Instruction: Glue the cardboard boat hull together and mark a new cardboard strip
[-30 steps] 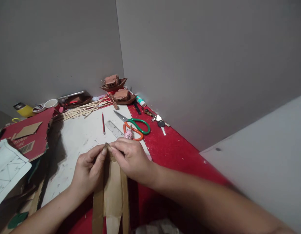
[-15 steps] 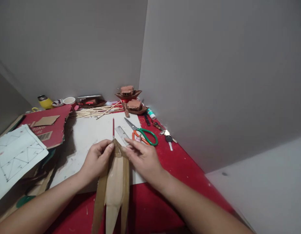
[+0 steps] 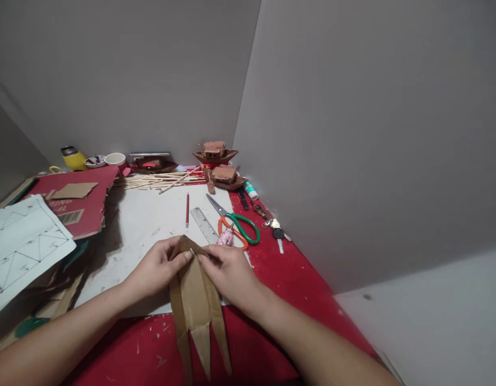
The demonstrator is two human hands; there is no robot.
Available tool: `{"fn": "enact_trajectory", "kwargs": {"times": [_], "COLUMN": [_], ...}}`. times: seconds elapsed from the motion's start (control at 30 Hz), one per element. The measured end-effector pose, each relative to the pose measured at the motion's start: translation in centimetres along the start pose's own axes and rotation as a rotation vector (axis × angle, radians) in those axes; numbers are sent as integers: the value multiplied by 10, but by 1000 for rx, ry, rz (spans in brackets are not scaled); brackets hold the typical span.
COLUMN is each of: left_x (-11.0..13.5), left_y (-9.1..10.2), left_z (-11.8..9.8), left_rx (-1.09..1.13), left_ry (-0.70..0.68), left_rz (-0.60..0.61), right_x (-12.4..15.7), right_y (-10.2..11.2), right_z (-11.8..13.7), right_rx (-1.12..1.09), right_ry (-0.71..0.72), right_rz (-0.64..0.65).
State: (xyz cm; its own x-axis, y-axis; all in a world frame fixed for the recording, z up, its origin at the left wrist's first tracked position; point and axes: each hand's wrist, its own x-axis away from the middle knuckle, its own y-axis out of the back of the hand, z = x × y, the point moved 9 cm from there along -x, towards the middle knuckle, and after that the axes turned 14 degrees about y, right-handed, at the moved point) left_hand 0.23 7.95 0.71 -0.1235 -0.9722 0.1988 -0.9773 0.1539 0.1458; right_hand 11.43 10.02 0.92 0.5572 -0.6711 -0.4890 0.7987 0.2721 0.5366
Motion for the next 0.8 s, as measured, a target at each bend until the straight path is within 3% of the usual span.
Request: {"fn": "enact_trajectory", "kwargs": {"times": [0.27,0.67,0.8], "left_x": [3,4,3], "left_y": [-3,-5,-4], "left_z": [3,-3,1], "left_rx": [-152,-139,-156], "left_ry": [-28,-52,-22], "left_rz": [-6,-4,-16], "right_x": [0,2,4], "right_y": [1,-3,-3], "right_z": [10,8,13], "right_rx": [51,15,70], "right_ry": [72,70,137], "right_rz": [0,-8,-26]}}
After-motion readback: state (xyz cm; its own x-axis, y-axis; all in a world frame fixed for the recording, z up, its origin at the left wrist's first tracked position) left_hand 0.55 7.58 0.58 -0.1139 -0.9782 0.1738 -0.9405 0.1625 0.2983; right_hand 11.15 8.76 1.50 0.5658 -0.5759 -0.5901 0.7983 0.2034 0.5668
